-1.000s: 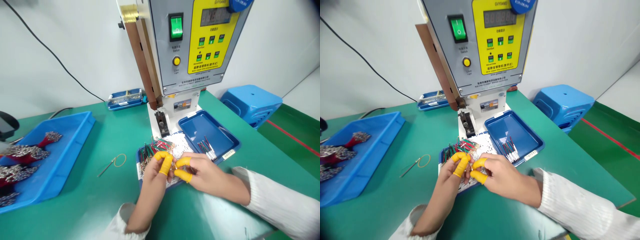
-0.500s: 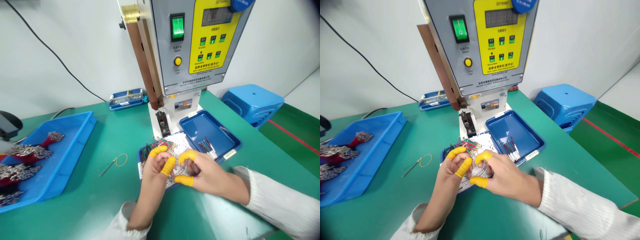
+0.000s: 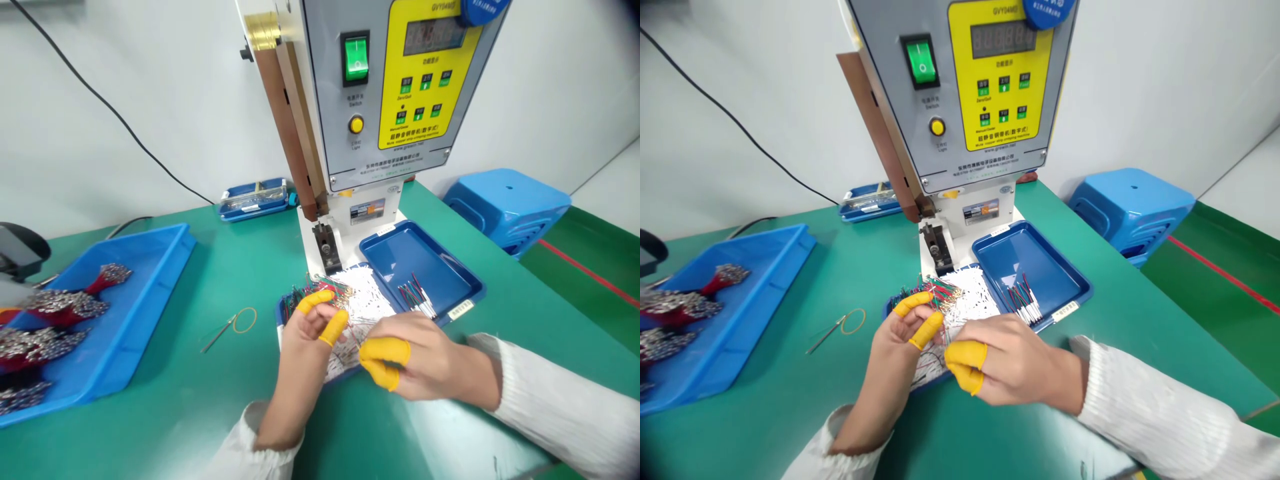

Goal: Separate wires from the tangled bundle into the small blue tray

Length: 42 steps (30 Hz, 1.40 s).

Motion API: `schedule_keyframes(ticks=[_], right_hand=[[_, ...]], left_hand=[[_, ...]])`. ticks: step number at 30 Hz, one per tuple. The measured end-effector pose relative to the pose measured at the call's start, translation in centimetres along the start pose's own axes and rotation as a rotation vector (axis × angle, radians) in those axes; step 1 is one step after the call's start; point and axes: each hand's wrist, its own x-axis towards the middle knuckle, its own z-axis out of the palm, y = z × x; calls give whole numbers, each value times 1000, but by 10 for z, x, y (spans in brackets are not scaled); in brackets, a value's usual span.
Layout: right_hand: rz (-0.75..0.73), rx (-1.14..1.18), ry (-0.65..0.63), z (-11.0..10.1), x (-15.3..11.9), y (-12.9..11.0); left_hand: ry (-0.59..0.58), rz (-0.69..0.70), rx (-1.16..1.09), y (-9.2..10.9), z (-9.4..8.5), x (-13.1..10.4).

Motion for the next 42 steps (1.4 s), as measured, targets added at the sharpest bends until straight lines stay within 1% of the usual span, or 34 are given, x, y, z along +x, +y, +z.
schedule_keyframes(ticks=[3,6,8,10,12,14,16,18,23,25,28,35,38,40,42], right_hand=[[-58,79,35,-2,-3,-4],[-10,86,116,-3,-6,-4],[43,-8,161,-4,-6,-1],[125,-154,112,-4,-4,3],[249,-237,8,-4,0,7],[364,-206,-54,-4,2,9],[457,-87,-87,-3,4,10],[518,56,-104,-1,5,9],[571,490,-142,0,7,3],[585,591,-123,0,8,1],[587,598,-100,-1,9,0],[677,735,-191,-5,12,-4],[653,744,-188,-5,13,-6],[611,744,-153,-5,14,-5],[565,717,-102,-4,15,-5]], left_hand=[[108,58,49,3,-4,2],[198,138,55,5,-7,4],[234,176,48,5,-9,5],[225,177,61,4,-10,4],[169,151,87,4,-9,2],[77,118,98,3,-8,-2],[-25,76,85,1,-6,-5],[-117,24,55,-1,-2,-8],[-292,-102,-23,-4,8,-11],[-321,-124,-59,-4,10,-11],[-324,-115,-105,-5,11,-11],[-382,-141,-120,-8,8,-9],[-398,-146,-115,-7,9,-10],[-412,-166,-78,-7,8,-12],[-448,-216,-32,-6,5,-13]])
